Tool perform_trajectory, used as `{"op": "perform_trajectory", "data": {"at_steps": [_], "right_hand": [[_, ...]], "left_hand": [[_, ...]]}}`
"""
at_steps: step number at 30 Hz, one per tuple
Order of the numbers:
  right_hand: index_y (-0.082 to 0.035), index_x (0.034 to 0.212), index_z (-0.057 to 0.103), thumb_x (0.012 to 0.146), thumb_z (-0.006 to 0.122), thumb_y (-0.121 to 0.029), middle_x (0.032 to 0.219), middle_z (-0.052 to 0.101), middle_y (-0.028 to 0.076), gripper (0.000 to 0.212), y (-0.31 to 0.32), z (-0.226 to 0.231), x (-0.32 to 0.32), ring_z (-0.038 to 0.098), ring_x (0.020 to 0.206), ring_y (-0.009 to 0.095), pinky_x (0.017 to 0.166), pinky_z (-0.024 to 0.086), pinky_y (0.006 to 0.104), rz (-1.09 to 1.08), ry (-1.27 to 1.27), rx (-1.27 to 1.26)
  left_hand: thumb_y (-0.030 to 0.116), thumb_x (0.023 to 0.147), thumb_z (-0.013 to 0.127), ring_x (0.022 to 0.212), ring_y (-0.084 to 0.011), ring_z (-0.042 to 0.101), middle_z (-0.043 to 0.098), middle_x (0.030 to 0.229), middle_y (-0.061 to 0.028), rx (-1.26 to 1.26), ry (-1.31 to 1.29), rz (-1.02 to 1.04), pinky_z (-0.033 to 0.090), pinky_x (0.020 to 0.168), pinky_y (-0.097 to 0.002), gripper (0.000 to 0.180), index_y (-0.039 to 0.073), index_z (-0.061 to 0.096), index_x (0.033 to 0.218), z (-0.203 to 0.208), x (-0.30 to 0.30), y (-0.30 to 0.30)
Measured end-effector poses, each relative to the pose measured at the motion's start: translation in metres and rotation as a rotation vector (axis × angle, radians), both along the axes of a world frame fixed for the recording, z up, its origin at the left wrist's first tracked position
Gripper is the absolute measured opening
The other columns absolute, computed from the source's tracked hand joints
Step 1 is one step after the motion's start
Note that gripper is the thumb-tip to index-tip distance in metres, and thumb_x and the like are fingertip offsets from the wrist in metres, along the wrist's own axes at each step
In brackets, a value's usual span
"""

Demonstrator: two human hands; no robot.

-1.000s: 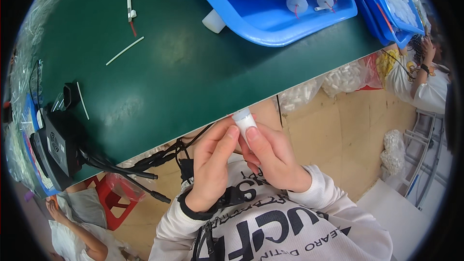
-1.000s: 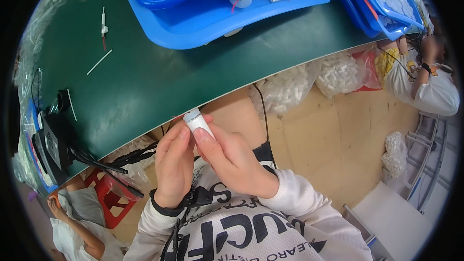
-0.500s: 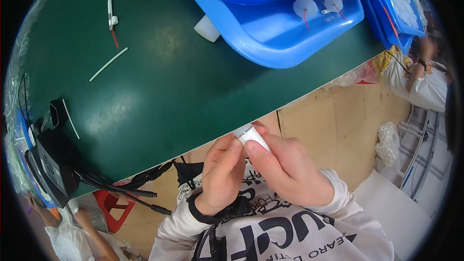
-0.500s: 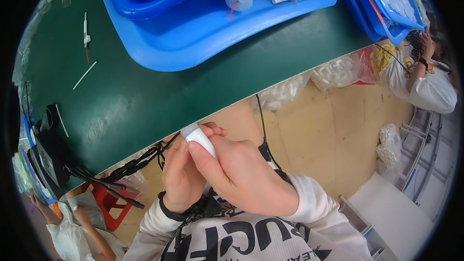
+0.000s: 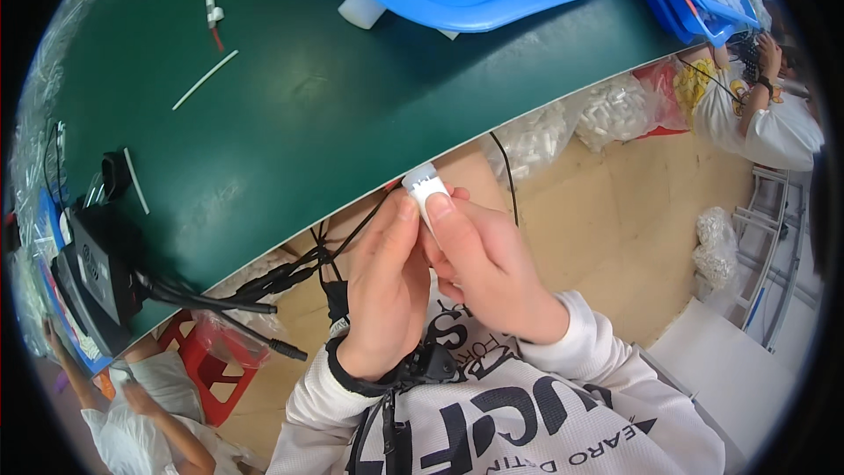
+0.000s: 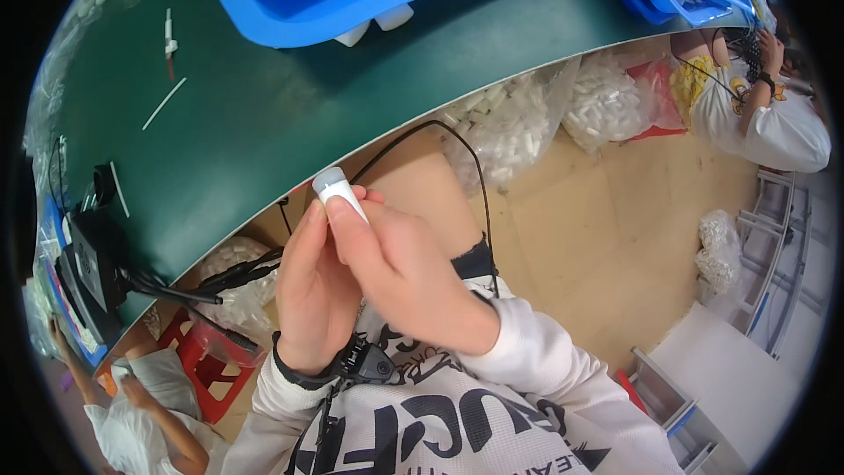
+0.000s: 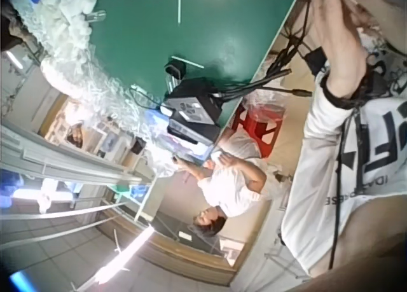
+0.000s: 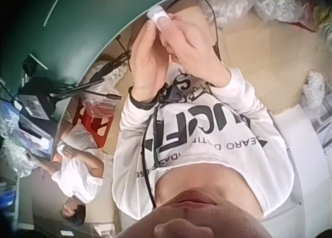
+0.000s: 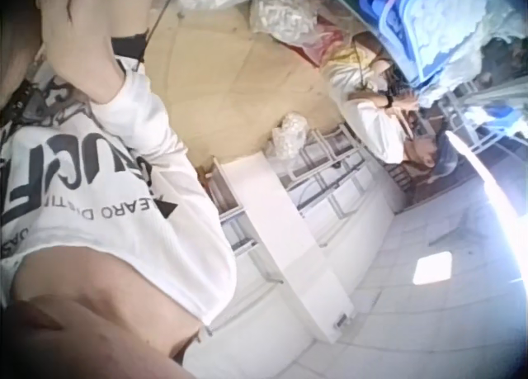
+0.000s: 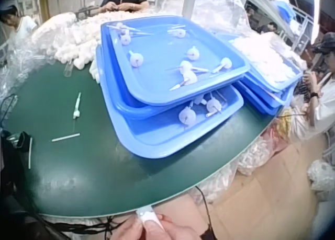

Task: The person repeatedly picks up small white cylindrical plastic components and translucent caps from a green workbench. They insert the cap into the cylinder and rotate it to secure the fit, then place the assembled unit into a blue tray. The process is repeated continuously with multiple units.

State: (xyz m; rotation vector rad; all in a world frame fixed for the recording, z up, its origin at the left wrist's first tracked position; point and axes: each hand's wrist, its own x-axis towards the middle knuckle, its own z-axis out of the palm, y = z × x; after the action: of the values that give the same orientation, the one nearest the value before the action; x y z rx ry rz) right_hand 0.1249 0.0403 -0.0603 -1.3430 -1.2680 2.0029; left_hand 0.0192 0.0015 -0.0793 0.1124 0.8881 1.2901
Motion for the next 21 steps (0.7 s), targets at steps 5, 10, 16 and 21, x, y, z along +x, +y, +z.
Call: {"op": "perform_trajectory", "data": {"at_steps": [5,10,16,21], "right_hand": [[0.005,0.082,0.054,0.096,0.04,-0.024,0.061,0.051,0.011,0.034,0.004,-0.005,-0.007,0.05,0.056,0.018,0.054,0.04,0.0296,0.095,0.007,0.056],[0.005,0.084,0.054,0.096,0.041,-0.024,0.06,0.053,0.014,0.034,0.01,0.004,-0.003,0.053,0.054,0.022,0.052,0.041,0.0315,0.166,-0.048,0.047],[0.006,0.086,0.054,0.094,0.043,-0.022,0.062,0.055,0.019,0.031,0.01,0.013,-0.006,0.057,0.055,0.029,0.051,0.043,0.0348,0.185,-0.173,0.132],[0.006,0.087,0.053,0.095,0.041,-0.022,0.063,0.055,0.019,0.032,0.001,0.008,-0.013,0.057,0.056,0.032,0.052,0.044,0.0355,0.081,-0.121,0.098]], "left_hand": [[0.026,0.098,0.035,0.1,-0.0164,0.051,0.055,0.112,-0.0122,0.019,0.064,0.042,0.038,0.089,-0.0321,0.036,-0.002,0.048,0.117,0.001,-0.006,-0.006],[0.024,0.097,0.035,0.099,-0.0162,0.05,0.054,0.116,-0.0131,0.041,0.024,0.041,0.038,0.089,-0.0318,0.035,-0.001,0.046,0.12,-0.005,-0.006,-0.007],[0.024,0.097,0.035,0.098,-0.0161,0.05,0.053,0.116,-0.0138,0.041,-0.058,0.063,0.038,0.088,-0.0306,0.036,-0.001,0.047,0.119,-0.008,-0.004,-0.009],[0.024,0.097,0.036,0.097,-0.016,0.051,0.054,0.114,-0.0131,0.016,-0.067,0.036,0.039,0.087,-0.0301,0.034,-0.001,0.049,0.117,-0.005,-0.009,-0.009]]}}
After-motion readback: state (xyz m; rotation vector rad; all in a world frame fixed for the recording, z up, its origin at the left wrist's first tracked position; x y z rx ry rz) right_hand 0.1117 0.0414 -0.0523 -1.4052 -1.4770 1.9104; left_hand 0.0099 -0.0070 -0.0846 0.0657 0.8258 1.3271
